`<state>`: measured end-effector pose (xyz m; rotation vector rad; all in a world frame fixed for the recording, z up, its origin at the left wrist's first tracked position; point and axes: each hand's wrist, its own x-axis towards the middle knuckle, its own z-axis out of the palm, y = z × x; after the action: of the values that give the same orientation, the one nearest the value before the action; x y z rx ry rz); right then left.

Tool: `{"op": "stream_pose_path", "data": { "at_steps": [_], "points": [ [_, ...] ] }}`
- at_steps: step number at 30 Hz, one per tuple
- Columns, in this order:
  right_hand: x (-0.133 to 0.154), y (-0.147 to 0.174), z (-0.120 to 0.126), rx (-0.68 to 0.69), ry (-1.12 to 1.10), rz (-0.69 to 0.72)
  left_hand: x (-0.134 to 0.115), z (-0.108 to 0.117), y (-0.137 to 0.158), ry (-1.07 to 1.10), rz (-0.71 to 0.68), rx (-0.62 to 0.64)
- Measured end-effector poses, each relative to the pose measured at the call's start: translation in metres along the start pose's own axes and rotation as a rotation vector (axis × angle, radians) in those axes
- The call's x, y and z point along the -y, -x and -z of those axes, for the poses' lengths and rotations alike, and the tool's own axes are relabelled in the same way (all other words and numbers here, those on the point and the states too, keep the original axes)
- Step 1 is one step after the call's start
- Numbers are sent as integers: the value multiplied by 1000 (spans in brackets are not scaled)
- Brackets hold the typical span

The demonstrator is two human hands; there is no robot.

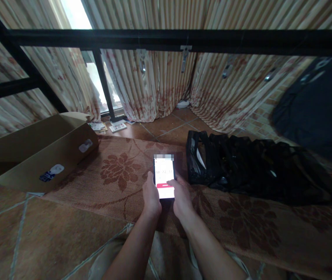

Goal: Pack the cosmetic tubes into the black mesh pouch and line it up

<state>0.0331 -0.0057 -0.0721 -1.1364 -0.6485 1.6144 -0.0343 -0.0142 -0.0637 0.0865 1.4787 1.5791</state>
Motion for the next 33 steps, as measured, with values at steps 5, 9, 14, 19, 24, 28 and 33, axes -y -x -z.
{"op": "stream_pose_path", "data": {
  "at_steps": [5, 9, 14, 19, 24, 28, 33],
  "points": [
    [0, 1, 0, -3, 5, -13, 3, 1, -3, 4, -18, 19],
    [0, 1, 0, 1, 10, 5, 3, 2, -2, -4, -10, -3],
    [1, 1, 0, 1, 9, 8, 1, 1, 0, 6, -1, -7],
    [2, 1, -1, 4, 14, 3, -1, -1, 2, 3, -15, -2],
    [2, 1, -1, -3, 13, -7, 0, 0, 0, -6, -8, 4],
    [2, 1, -1, 1, 2, -6, 3, 2, -3, -6, -9, 5],
    [2, 2, -1, 1, 5, -3, 5, 2, -3, 14, -22, 21]
  ]
}}
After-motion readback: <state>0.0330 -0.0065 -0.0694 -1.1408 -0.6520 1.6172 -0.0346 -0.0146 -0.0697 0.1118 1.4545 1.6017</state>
